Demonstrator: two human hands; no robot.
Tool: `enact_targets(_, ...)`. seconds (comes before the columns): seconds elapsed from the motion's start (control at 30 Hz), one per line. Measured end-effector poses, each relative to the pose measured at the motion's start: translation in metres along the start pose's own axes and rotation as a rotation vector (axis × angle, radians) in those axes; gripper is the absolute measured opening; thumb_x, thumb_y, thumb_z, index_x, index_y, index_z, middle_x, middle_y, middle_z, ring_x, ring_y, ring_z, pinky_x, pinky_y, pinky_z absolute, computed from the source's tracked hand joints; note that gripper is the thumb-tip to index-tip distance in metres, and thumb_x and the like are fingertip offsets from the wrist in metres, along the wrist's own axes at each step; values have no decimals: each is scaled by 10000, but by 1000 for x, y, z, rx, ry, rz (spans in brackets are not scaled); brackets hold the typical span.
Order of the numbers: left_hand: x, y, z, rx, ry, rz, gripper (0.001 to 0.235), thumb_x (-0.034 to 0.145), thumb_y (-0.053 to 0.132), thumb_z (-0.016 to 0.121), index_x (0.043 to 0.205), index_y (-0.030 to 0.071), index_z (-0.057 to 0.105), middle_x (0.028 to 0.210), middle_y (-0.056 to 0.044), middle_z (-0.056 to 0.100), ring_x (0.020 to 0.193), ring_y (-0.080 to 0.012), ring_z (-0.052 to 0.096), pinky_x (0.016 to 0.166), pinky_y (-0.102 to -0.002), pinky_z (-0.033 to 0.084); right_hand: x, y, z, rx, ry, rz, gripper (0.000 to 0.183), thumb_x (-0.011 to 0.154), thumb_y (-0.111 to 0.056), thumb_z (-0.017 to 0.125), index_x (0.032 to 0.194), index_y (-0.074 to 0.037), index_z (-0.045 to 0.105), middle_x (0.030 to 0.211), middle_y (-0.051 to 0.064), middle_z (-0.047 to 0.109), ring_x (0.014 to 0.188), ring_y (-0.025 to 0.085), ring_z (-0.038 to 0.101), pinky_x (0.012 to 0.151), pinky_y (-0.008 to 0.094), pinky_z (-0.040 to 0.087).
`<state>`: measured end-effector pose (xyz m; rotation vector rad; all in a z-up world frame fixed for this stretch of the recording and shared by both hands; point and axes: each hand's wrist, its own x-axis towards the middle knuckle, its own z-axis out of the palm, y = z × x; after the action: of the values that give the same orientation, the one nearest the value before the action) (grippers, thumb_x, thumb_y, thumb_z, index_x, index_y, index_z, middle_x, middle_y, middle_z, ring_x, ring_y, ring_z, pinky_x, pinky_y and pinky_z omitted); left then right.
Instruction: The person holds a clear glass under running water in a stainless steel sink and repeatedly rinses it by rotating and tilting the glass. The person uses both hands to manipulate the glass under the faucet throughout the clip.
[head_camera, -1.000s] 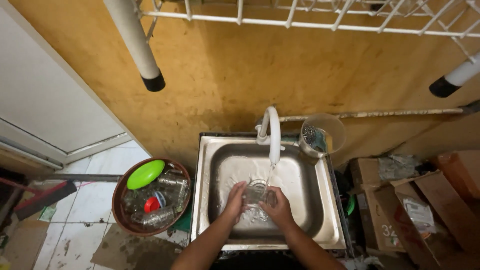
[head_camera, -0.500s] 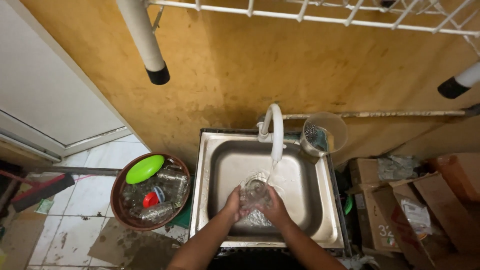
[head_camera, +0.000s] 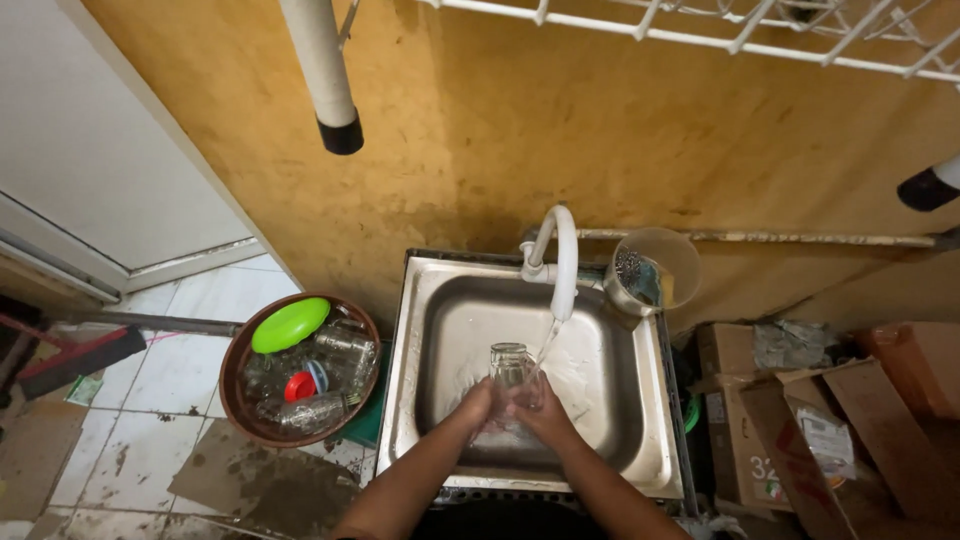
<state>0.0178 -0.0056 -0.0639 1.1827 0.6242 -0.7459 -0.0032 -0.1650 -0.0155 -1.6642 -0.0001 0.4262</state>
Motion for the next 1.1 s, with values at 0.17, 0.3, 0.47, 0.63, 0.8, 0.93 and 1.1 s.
enact_targets(0.17,21,-11,-13,176,278,531,360,853,164,617,1183,189,475,976,-106,637,842,-212,627,688,-355,516,14,41,-7,92,19,-64,876,802,-154,842,1565,-196,414,1010,51,703,904,161,661,809,308,559)
enact_targets(0.3,-24,9,-4,257,221,622,903,778,170,733,1540,244,254,1367,-124,647,1146,-252,677,901,-333,562,-3,-7,-3,162,67,67,787,773,-435,758,1492,-184,559,1411,52,651,1182,200,649,909,292,524)
enact_targets(0.47,-70,30,3,357,205,676,965,802,-8,724,1590,250,230,1429,-98,523,1214,-259,609,993,-324,512,13,23,-12,203,109,65,539,879,-277,640,1400,-142,645,1189,53,704,857,153,635,650,265,495)
enact_targets(0.63,-48,12,-4,633,116,847,792,761,-16,767,1465,261,530,1388,-88,480,1315,-268,547,1091,-310,475,35,86,-25,309,159,-28,539,971,-335,570,1412,-28,536,630,177,663,447,230,574,383,330,465)
enact_targets(0.8,-54,19,3,672,127,726,829,588,339,955,1314,220,572,1352,-79,510,1201,-246,615,975,-329,517,22,47,-18,259,91,-63,549,1009,-454,473,1192,21,677,607,174,654,485,243,620,477,328,515)
enact_targets(0.93,-85,39,16,399,-19,894,607,593,213,963,1138,108,718,1103,-40,762,1043,-175,705,901,-296,536,27,51,-20,154,183,-57,513,1047,-408,413,1267,-48,704,681,133,663,586,191,611,565,307,523)
enact_targets(1.1,-54,21,11,304,-49,902,767,651,258,952,1325,109,618,1269,-77,690,1179,-207,655,1017,-327,499,36,68,-24,-166,218,-27,557,742,-20,606,1267,-201,655,1055,16,648,1001,142,615,888,258,472)
